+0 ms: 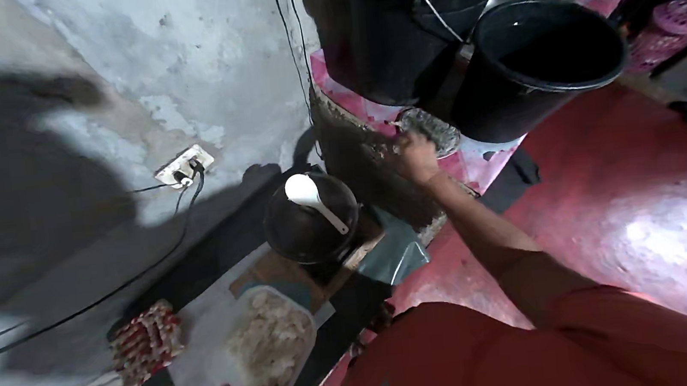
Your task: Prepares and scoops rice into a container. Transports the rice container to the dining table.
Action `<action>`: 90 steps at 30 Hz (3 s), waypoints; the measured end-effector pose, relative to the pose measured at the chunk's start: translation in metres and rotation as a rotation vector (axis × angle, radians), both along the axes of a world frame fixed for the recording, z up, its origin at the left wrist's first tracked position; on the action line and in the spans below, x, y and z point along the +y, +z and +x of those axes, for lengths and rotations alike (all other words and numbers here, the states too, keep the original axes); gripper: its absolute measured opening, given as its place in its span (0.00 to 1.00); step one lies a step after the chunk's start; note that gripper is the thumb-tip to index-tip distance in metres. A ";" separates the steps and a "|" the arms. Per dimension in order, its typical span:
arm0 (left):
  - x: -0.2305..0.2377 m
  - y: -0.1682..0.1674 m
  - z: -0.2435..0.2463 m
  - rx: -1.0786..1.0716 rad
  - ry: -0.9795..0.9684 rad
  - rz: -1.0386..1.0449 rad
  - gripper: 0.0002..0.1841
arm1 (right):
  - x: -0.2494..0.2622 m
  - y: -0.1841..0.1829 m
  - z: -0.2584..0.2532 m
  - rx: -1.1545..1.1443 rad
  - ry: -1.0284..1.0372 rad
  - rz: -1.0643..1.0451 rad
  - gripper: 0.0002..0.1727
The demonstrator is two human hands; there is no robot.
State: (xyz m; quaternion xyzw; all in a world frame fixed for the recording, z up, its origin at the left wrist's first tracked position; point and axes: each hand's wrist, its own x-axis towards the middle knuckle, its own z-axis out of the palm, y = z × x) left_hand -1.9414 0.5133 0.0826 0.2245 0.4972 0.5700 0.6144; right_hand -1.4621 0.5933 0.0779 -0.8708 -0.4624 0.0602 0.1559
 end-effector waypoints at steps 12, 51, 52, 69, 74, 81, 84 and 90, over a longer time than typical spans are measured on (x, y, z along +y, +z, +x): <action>0.003 0.014 -0.031 -0.092 0.113 0.070 0.29 | -0.030 0.004 0.075 -0.097 -0.098 -0.203 0.23; 0.023 -0.001 -0.190 -0.143 -0.428 -0.042 0.29 | -0.079 0.028 -0.415 1.288 0.289 0.042 0.19; 0.022 -0.002 -0.174 -0.160 -0.474 -0.022 0.29 | -0.099 0.033 -0.397 1.151 0.228 0.155 0.18; -0.222 -0.012 0.229 -0.196 -1.192 0.038 0.30 | -0.442 0.049 -0.187 -0.335 0.064 0.366 0.30; -0.306 -0.014 0.319 -0.222 -1.311 -0.174 0.30 | -0.559 0.051 -0.093 0.093 -0.511 0.514 0.41; -0.386 -0.048 0.429 -0.233 -1.543 -0.182 0.29 | -0.630 0.006 -0.017 0.751 -0.896 0.903 0.32; -0.413 -0.051 0.490 -0.230 -1.621 -0.186 0.34 | -0.657 -0.003 0.029 0.650 -0.979 0.926 0.30; -0.459 -0.043 0.643 -0.206 -1.966 -0.103 0.44 | -0.707 -0.008 0.138 0.592 -1.193 1.097 0.30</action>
